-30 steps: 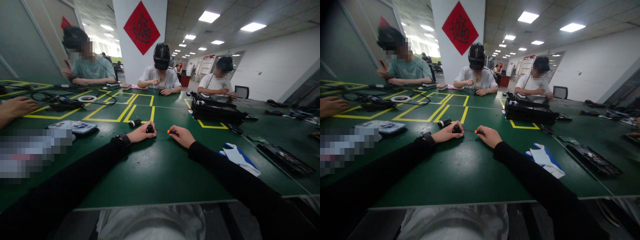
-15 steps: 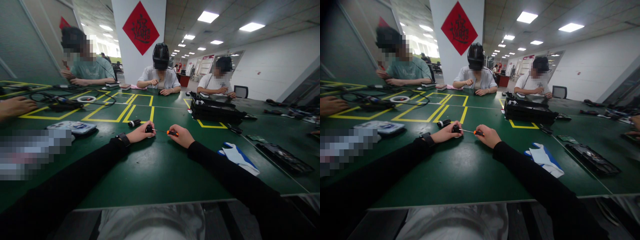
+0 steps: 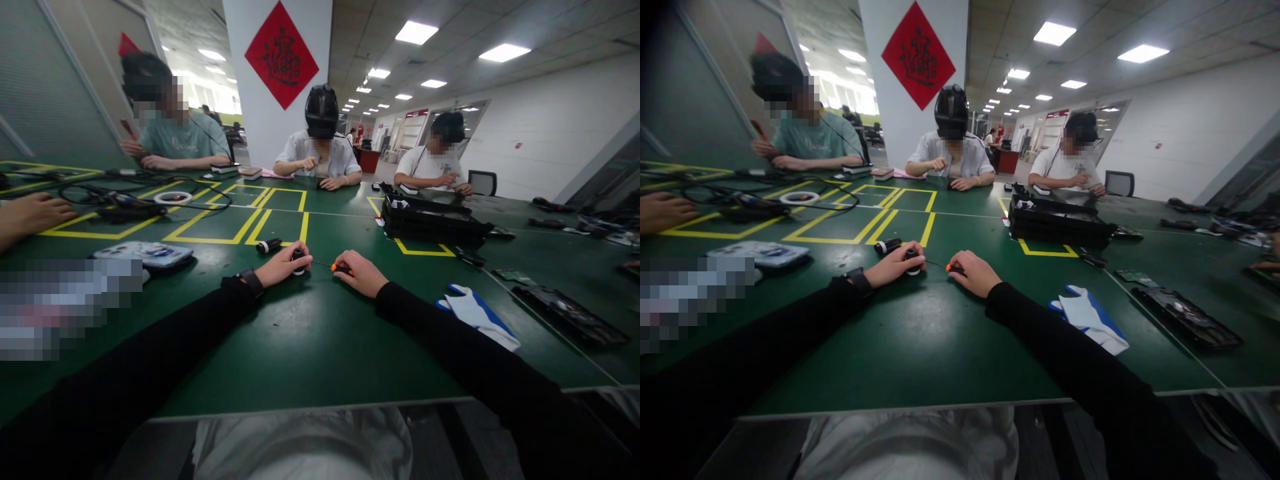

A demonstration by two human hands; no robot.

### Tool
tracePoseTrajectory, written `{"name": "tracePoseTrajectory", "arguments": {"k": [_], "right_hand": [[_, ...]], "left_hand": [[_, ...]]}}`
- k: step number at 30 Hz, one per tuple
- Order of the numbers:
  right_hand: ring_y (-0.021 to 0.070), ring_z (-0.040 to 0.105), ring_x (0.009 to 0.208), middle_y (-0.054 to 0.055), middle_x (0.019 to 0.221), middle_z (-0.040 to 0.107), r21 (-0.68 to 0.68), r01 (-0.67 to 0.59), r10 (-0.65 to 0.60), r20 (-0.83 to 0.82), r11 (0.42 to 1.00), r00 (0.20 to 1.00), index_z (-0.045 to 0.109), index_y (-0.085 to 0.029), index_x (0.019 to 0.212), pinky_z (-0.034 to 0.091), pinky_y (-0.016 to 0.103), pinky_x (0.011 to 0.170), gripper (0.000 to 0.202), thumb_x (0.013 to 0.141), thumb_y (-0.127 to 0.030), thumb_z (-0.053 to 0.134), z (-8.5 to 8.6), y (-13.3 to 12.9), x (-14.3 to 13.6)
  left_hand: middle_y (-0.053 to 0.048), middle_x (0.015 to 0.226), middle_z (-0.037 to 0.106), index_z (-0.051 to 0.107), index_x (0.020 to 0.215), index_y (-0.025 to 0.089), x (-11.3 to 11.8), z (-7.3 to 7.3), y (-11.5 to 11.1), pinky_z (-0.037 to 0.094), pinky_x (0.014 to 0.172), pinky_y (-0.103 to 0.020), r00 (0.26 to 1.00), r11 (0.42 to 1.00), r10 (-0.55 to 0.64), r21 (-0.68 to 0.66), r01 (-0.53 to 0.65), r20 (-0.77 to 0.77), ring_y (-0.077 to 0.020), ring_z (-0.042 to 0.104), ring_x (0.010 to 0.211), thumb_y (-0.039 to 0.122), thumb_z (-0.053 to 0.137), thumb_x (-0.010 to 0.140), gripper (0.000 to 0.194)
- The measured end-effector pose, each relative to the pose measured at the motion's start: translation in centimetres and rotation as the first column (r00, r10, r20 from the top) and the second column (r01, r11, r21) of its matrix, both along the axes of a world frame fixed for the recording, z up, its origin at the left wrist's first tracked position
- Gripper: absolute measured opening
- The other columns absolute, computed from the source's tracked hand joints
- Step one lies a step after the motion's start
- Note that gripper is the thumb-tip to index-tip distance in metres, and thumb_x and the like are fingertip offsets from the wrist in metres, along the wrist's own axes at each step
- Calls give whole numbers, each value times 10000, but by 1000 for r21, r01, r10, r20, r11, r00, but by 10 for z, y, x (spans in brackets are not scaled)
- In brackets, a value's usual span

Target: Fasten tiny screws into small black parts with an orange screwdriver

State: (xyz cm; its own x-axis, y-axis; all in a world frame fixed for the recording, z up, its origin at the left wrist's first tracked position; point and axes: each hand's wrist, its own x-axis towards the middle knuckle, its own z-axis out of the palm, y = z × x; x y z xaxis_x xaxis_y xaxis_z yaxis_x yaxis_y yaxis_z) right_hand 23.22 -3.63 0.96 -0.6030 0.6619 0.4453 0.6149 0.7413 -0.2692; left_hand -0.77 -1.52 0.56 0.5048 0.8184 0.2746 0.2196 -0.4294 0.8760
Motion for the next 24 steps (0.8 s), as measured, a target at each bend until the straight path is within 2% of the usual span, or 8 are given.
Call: {"name": "tracePoseTrajectory", "arguments": {"k": [5, 10, 16, 19, 21, 24], "right_hand": [[166, 460, 856, 65, 915, 543, -33, -31, 32, 20, 999, 999, 534, -157, 966, 366, 298, 784, 210, 851, -314, 455, 0, 3, -1], [154, 461, 851, 60, 897, 547, -46, -80, 81, 16, 996, 997, 559, -155, 874, 348, 305, 822, 279, 908, -250, 298, -2, 8, -1], [159, 469, 876, 63, 924, 536, -54, -94, 87, -116, 994, 989, 540, -155, 915, 367, 296, 811, 139, 834, -234, 460, -7, 11, 1], [152, 478, 853, 53, 923, 532, -81, -101, 85, -181, 992, 980, 522, -155, 939, 379, 283, 788, 170, 792, -240, 524, -7, 10, 1], [146, 480, 840, 46, 914, 534, -105, -94, 73, -187, 990, 980, 522, -154, 940, 380, 276, 776, 180, 792, -256, 525, -7, 10, 0], [142, 476, 829, 45, 883, 537, -125, -44, 21, -180, 991, 983, 545, -150, 893, 370, 276, 775, 169, 847, -262, 427, -8, 13, 0]], "left_hand": [[-14, 744, 607, 451, 850, 163, 1, 0, 0, 426, 679, -260, 1000, 1000, 3, 23, -3, 1, -116, 557, 700, 372, 506, 784, 225], [-16, 742, 609, 452, 851, 163, 1, 0, 0, 429, 688, -266, 1000, 999, 9, 33, -9, -11, -120, 564, 703, 367, 502, 787, 219], [-3, 723, 604, 450, 833, 163, 1, 0, 1, 435, 675, -263, 999, 998, 38, 60, -36, -35, -117, 560, 682, 384, 513, 770, 238], [5, 718, 600, 451, 824, 166, 0, 0, 1, 435, 678, -262, 997, 996, 47, 84, -43, -56, -116, 558, 679, 389, 525, 759, 244], [6, 720, 600, 452, 828, 167, 0, 0, 1, 435, 687, -265, 997, 995, 46, 92, -40, -61, -118, 560, 687, 387, 525, 758, 242], [5, 723, 600, 451, 832, 169, 0, 0, 1, 436, 692, -269, 997, 995, 43, 89, -38, -59, -121, 563, 695, 386, 520, 761, 238]]}}
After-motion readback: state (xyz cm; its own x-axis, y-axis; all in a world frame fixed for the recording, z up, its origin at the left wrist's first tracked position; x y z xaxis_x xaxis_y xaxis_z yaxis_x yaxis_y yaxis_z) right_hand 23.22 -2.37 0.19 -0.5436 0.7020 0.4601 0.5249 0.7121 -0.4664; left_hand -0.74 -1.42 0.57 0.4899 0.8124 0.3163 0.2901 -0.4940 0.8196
